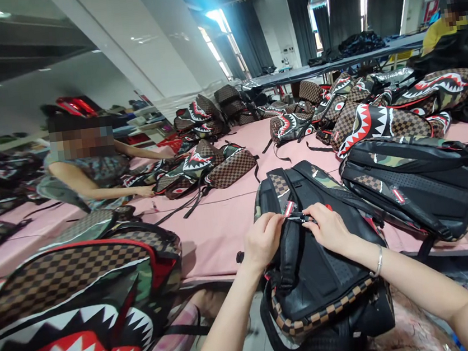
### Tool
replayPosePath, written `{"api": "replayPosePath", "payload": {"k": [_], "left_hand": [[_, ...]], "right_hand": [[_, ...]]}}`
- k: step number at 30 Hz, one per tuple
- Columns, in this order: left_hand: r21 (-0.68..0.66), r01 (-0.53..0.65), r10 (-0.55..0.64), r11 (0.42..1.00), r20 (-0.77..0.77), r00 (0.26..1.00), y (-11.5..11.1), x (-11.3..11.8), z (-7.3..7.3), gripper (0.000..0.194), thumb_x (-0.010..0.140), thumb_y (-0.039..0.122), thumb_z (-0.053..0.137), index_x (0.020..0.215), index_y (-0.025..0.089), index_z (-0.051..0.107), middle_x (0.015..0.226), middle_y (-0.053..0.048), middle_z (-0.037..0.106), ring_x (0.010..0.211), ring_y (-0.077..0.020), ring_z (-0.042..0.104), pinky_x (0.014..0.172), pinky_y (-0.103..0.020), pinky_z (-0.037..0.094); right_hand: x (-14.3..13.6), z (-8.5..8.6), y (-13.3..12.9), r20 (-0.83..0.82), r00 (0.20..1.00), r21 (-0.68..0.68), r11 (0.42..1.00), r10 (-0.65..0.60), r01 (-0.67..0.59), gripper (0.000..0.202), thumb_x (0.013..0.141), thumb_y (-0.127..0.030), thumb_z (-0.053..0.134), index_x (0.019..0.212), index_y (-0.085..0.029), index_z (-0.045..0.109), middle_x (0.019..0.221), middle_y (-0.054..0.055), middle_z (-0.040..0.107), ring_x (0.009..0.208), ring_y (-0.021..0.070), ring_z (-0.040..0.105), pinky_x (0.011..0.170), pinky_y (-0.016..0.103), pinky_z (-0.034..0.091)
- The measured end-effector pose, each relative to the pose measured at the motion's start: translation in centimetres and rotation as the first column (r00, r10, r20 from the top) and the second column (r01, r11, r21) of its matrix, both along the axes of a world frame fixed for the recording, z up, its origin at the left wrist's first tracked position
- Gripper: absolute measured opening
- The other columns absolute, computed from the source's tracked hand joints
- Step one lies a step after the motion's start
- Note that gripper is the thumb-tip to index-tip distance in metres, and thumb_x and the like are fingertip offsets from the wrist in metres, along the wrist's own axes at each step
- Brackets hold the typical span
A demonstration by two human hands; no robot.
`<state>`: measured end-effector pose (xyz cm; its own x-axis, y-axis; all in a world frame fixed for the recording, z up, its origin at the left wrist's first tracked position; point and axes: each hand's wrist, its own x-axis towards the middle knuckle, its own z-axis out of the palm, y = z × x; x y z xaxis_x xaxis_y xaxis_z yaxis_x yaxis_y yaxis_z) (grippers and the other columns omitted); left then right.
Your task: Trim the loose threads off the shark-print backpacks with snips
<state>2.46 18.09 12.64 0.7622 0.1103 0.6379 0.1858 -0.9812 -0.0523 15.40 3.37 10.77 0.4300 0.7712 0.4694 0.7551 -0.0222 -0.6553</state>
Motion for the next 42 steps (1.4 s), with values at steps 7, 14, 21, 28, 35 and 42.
{"api": "replayPosePath", "payload": {"k": [7, 14, 21, 28, 35, 42], "left_hand": [[0.021, 0.100, -0.100, 0.995, -0.026, 0.995, 0.8, 0.3, 0.1, 0.020, 0.086, 0.021, 0.041, 0.088, 0.016, 0.060, 0.077, -0.008, 0.062, 0.070, -0.0150, 0.057, 0.062, -0.025, 0.044], [-0.273, 0.106, -0.067, 0.956, 0.146, 0.987, 0.7, -0.2, 0.2, 0.014, 0.084, 0.019, 0.043, 0.082, 0.017, 0.057, 0.080, -0.006, 0.061, 0.076, -0.0152, 0.057, 0.069, -0.027, 0.045], [-0.571, -0.003, 0.208, 0.821, 0.295, 0.932, 1.3, -0.8, 0.3, 0.013, 0.083, 0.023, 0.045, 0.074, 0.018, 0.054, 0.067, -0.001, 0.057, 0.066, -0.0134, 0.055, 0.064, -0.026, 0.043], [-0.436, -0.015, 0.160, 0.900, 0.299, 0.941, 0.8, 0.2, 0.7, 0.011, 0.083, 0.020, 0.045, 0.078, 0.017, 0.054, 0.075, -0.003, 0.059, 0.073, -0.0144, 0.055, 0.066, -0.025, 0.043], [-0.298, 0.056, 0.039, 0.953, 0.302, 0.952, 0.6, 0.6, 1.0, 0.010, 0.083, 0.014, 0.043, 0.079, 0.017, 0.052, 0.075, -0.005, 0.057, 0.074, -0.0152, 0.054, 0.066, -0.026, 0.043], [-0.663, 0.129, 0.274, 0.738, 0.469, 0.839, 0.3, 0.3, 0.5, 0.014, 0.084, 0.027, 0.044, 0.075, 0.018, 0.049, 0.059, 0.002, 0.051, 0.057, -0.0123, 0.053, 0.062, -0.026, 0.043]], "right_hand": [[-0.5, 0.1, 1.3, 0.089, 0.995, -0.049, 0.998, -0.033, 0.038, 0.016, 0.084, -0.020, 0.049, 0.099, -0.019, 0.054, 0.094, 0.007, 0.059, 0.083, 0.0180, 0.057, 0.069, 0.028, 0.045], [-0.6, 0.1, 1.6, 0.023, 0.998, -0.033, 0.998, -0.056, 0.056, 0.013, 0.086, -0.021, 0.044, 0.089, -0.019, 0.056, 0.088, 0.005, 0.061, 0.080, 0.0167, 0.057, 0.067, 0.026, 0.042], [0.2, 0.4, 1.5, -0.312, 0.946, -0.011, 0.996, -0.091, 0.092, 0.013, 0.080, -0.026, 0.053, 0.089, -0.017, 0.055, 0.078, 0.000, 0.059, 0.066, 0.0131, 0.052, 0.061, 0.025, 0.041], [-0.9, 2.2, 2.2, -0.039, 0.999, -0.047, 0.999, 0.019, -0.020, 0.012, 0.083, -0.021, 0.051, 0.094, -0.019, 0.054, 0.090, 0.003, 0.060, 0.082, 0.0155, 0.055, 0.071, 0.026, 0.042], [-1.6, 2.8, 3.2, 0.100, 0.993, -0.181, 0.980, -0.063, 0.080, 0.013, 0.084, -0.023, 0.050, 0.096, -0.019, 0.053, 0.094, 0.006, 0.060, 0.085, 0.0183, 0.058, 0.068, 0.027, 0.042], [-1.0, 2.1, 3.0, -0.112, 0.993, -0.053, 0.998, -0.035, 0.029, 0.008, 0.083, -0.023, 0.049, 0.085, -0.020, 0.056, 0.086, 0.002, 0.063, 0.078, 0.0154, 0.057, 0.069, 0.027, 0.042]]}}
